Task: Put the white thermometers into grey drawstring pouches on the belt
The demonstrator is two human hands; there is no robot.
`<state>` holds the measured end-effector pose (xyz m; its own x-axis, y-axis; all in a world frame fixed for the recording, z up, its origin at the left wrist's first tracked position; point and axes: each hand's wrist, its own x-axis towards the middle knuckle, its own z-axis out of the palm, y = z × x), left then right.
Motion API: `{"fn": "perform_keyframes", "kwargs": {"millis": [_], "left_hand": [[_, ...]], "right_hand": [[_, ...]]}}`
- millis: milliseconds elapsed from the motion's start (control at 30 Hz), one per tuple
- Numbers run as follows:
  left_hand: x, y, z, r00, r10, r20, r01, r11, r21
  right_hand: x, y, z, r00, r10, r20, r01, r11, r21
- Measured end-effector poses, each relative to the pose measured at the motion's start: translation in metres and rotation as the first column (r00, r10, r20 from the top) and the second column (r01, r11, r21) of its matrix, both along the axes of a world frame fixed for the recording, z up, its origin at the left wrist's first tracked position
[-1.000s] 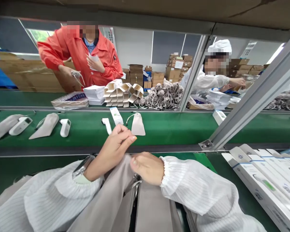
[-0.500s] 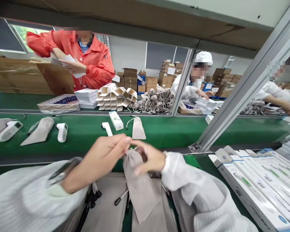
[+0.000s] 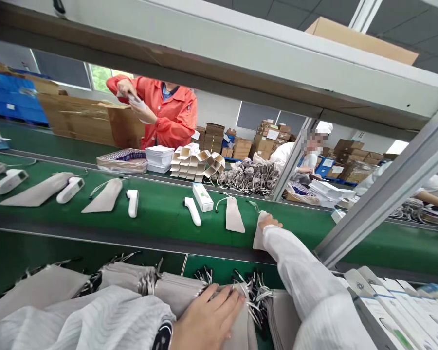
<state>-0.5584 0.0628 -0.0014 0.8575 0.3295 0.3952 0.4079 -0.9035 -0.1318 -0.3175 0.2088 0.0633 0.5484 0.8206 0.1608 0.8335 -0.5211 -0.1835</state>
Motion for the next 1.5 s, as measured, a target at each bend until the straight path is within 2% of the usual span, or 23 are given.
{"fn": "perform_keyframes", "kwargs": {"millis": [67,100,133,200,267,333,433,500,567,633,667,700,733,800,867,933,1000,1067,1167,1267,1333,1400,1500], "left_hand": [[-0.015,0.005,0.010,0.998,0.061,0.021,-0.060,0.997,-0.040],[-0.022,0.008,0.016,0.995,0.099,0.026,-0.097,0.994,-0.057],[-0.028,0.010,0.022,0.991,0.133,0.024,-0.131,0.989,-0.073],[-0.037,0.014,0.032,0.981,0.193,0.013,-0.190,0.975,-0.111],[-0.041,0.017,0.037,0.973,0.231,0.002,-0.228,0.961,-0.155],[-0.042,0.018,0.038,0.970,0.242,-0.019,-0.241,0.950,-0.196],[-0.040,0.021,0.036,0.961,0.271,-0.053,-0.276,0.936,-0.218],[-0.040,0.023,0.035,0.952,0.299,-0.061,-0.305,0.929,-0.208],[-0.040,0.026,0.035,0.949,0.308,-0.071,-0.316,0.925,-0.212],[-0.041,0.027,0.036,0.952,0.297,-0.075,-0.306,0.922,-0.235],[-0.041,0.028,0.037,0.955,0.288,-0.074,-0.298,0.924,-0.241],[-0.041,0.028,0.038,0.958,0.278,-0.073,-0.287,0.927,-0.240],[-0.042,0.027,0.039,0.961,0.265,-0.075,-0.275,0.934,-0.230],[-0.042,0.026,0.041,0.965,0.245,-0.088,-0.258,0.948,-0.188],[-0.044,0.025,0.043,0.963,0.242,-0.116,-0.257,0.956,-0.144],[-0.046,0.026,0.047,0.955,0.247,-0.167,-0.267,0.957,-0.114],[-0.050,0.029,0.054,0.948,0.233,-0.215,-0.269,0.950,-0.155],[-0.053,0.035,0.066,0.952,0.205,-0.226,-0.269,0.915,-0.302],[-0.057,0.044,0.086,0.975,0.166,-0.146,-0.220,0.790,-0.572],[-0.058,0.051,0.097,0.975,0.221,0.030,-0.135,0.690,-0.711],[-0.059,0.055,0.098,0.925,0.323,0.199,-0.088,0.692,-0.716],[-0.060,0.060,0.098,0.841,0.396,0.369,-0.052,0.738,-0.673],[-0.063,0.065,0.097,0.779,0.409,0.476,-0.011,0.767,-0.642]], "right_hand": [[-0.032,0.005,0.001,0.998,0.063,0.014,-0.063,0.998,0.019],[-0.049,0.009,0.003,0.991,0.137,0.004,-0.137,0.990,0.029],[-0.067,0.013,0.005,0.971,0.239,-0.009,-0.238,0.970,0.036],[-0.102,0.024,0.004,0.889,0.452,-0.067,-0.451,0.892,0.038],[-0.135,0.034,-0.006,0.802,0.582,-0.133,-0.581,0.813,0.049],[-0.158,0.042,-0.022,0.767,0.614,-0.187,-0.613,0.787,0.071],[-0.168,0.053,-0.044,0.757,0.587,-0.286,-0.585,0.804,0.104],[-0.162,0.057,-0.047,0.738,0.559,-0.378,-0.553,0.822,0.137],[-0.151,0.057,-0.039,0.695,0.533,-0.482,-0.515,0.837,0.183],[-0.141,0.049,-0.021,0.635,0.522,-0.569,-0.484,0.843,0.233],[-0.136,0.041,-0.009,0.587,0.535,-0.608,-0.477,0.835,0.274],[-0.131,0.031,0.004,0.502,0.568,-0.653,-0.478,0.811,0.338],[-0.127,0.018,0.016,0.375,0.611,-0.697,-0.479,0.772,0.418],[-0.120,-0.010,0.036,0.035,0.667,-0.745,-0.448,0.676,0.584],[-0.115,-0.038,0.045,-0.223,0.635,-0.740,-0.388,0.638,0.665],[-0.114,-0.058,0.043,-0.307,0.586,-0.750,-0.348,0.664,0.661],[-0.116,-0.068,0.035,-0.336,0.562,-0.756,-0.310,0.692,0.652],[-0.121,-0.070,0.028,-0.344,0.568,-0.748,-0.276,0.700,0.658],[-0.128,-0.070,0.026,-0.337,0.597,-0.728,-0.213,0.705,0.676],[-0.132,-0.069,0.025,-0.329,0.590,-0.737,-0.161,0.734,0.660],[-0.134,-0.070,0.022,-0.296,0.550,-0.781,-0.203,0.762,0.614],[-0.136,-0.071,0.017,-0.248,0.487,-0.837,-0.343,0.764,0.546],[-0.139,-0.075,0.011,-0.135,0.475,-0.870,-0.564,0.685,0.461]]}}
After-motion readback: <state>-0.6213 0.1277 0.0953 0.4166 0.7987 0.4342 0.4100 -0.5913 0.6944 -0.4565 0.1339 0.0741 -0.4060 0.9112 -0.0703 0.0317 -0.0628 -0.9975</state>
